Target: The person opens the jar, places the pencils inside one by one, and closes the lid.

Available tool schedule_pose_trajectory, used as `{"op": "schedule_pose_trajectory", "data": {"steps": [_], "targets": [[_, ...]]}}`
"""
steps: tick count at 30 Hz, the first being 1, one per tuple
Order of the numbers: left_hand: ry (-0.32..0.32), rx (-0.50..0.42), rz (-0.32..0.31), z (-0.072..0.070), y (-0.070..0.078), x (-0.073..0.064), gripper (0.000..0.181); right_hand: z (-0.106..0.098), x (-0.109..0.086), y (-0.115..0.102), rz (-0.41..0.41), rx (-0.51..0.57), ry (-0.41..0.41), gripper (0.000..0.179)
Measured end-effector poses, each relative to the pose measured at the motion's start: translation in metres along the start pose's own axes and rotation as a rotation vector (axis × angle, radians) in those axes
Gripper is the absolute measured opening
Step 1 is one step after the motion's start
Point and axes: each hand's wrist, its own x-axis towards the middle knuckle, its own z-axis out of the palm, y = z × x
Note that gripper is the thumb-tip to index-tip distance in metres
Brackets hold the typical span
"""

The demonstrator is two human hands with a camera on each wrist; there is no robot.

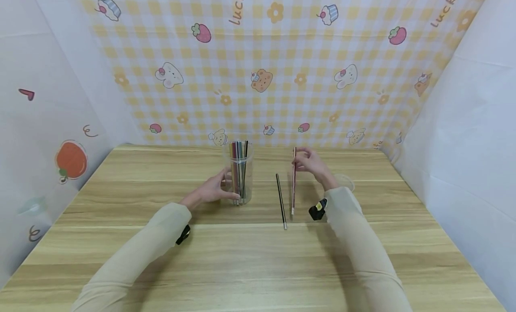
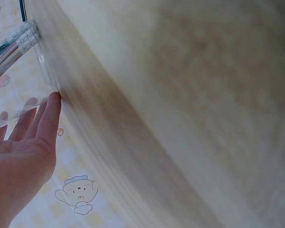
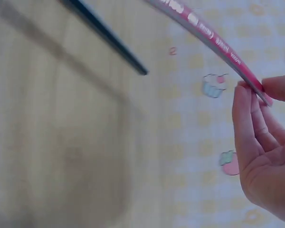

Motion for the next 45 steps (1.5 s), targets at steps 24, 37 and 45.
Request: {"op": "schedule_pose_trajectory", "data": {"steps": [24, 37, 45], "targets": [[0.003, 0.036, -0.012, 0.0, -0.001, 0.0, 0.088, 0.018, -0.016, -0.091, -0.428, 0.389, 0.292, 0.037], [0.003, 0.039, -0.007, 0.0, -0.001, 0.0, 0.088, 0.033, -0.025, -0.131, -0.571, 0.502, 0.337, 0.034], [0.005, 0.045, -0.008, 0.0, -0.001, 0.0, 0.089, 0.046, -0.024, -0.137, -0.621, 0.475, 0.374, 0.031]]}}
